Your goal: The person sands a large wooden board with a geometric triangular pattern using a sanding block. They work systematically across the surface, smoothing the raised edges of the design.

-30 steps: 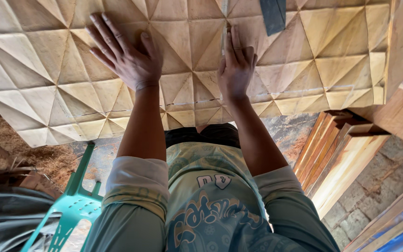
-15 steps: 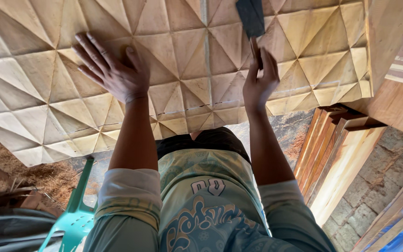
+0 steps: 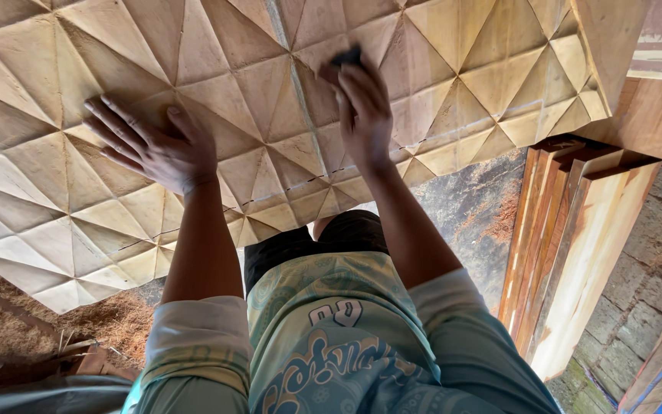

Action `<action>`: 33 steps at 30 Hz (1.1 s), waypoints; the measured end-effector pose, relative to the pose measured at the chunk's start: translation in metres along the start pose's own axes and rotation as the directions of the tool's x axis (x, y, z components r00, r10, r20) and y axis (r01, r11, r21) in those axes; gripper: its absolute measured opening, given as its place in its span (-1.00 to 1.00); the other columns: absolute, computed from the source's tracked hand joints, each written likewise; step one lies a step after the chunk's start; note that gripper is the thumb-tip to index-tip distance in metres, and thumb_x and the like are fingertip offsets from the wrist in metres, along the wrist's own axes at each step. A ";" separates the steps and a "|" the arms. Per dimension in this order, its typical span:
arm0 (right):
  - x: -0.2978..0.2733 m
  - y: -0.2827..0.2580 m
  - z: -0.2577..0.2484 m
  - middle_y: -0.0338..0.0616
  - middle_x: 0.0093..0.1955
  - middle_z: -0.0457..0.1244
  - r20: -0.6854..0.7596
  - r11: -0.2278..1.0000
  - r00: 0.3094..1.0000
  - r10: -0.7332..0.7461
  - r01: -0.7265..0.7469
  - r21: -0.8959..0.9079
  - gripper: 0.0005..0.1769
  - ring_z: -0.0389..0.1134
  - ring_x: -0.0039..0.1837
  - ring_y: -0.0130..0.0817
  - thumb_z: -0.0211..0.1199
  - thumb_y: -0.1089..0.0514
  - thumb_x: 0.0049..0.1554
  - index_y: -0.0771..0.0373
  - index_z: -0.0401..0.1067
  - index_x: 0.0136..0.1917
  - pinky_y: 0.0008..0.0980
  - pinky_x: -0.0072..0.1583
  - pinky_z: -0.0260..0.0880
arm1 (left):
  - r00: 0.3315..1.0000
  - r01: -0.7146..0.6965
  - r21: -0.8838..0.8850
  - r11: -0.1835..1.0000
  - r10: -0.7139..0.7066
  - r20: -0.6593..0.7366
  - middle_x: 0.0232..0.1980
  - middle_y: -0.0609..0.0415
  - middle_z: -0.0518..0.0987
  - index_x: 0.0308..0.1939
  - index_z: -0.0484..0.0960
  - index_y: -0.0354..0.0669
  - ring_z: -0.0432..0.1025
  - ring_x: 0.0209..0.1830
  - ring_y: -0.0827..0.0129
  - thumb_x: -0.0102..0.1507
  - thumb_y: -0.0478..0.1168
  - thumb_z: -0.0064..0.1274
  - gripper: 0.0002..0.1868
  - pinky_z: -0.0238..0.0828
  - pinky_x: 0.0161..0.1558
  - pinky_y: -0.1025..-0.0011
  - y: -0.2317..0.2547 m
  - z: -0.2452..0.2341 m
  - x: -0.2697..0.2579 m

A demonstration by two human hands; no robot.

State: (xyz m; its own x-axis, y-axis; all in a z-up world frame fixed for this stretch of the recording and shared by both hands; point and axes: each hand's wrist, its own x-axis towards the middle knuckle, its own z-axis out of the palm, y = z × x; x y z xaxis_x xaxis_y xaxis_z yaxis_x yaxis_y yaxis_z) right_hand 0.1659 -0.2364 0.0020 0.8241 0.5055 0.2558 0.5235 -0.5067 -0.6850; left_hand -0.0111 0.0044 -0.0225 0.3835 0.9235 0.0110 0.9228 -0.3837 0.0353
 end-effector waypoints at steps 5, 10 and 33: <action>-0.059 -0.023 -0.030 0.04 0.24 0.37 0.105 1.000 0.995 -0.007 0.007 0.002 -0.78 0.31 0.45 0.05 0.32 0.34 0.22 0.37 0.52 0.15 -0.04 0.44 0.38 | 1.000 -0.008 -0.009 1.000 0.008 -0.030 0.77 -0.03 -0.08 0.72 -0.06 -0.14 -0.18 0.81 0.01 0.51 0.41 -0.48 -0.09 -0.21 0.74 -0.16 0.004 -0.001 0.001; -0.087 -0.023 -0.051 0.03 0.29 0.36 0.002 0.984 0.992 0.124 -0.124 0.128 -0.80 0.37 0.43 0.06 0.29 0.37 0.25 0.32 0.49 0.17 -0.10 0.42 0.47 | 1.000 -0.012 -0.021 1.000 0.012 -0.029 0.77 -0.04 -0.08 0.72 -0.06 -0.15 -0.17 0.81 0.00 0.51 0.39 -0.45 -0.10 -0.20 0.74 -0.15 0.001 -0.001 -0.001; -0.067 -0.006 -0.048 0.00 0.35 0.33 0.144 0.967 0.989 -0.036 0.071 -0.244 -0.62 0.40 0.19 0.00 0.28 0.29 0.12 0.32 0.46 0.23 -0.16 0.20 0.52 | 0.999 0.000 -0.007 1.000 -0.001 -0.048 0.76 -0.03 -0.04 0.71 0.00 -0.11 -0.15 0.80 0.02 0.51 0.39 -0.44 -0.12 -0.16 0.70 -0.16 -0.001 -0.001 -0.001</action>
State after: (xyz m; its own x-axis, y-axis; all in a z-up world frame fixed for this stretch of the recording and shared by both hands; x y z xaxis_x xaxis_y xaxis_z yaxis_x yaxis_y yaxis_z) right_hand 0.1174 -0.3005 0.0217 0.7648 0.6188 0.1791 0.6174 -0.6248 -0.4780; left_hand -0.0125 0.0036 -0.0214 0.3808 0.9228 0.0590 0.9226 -0.3834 0.0419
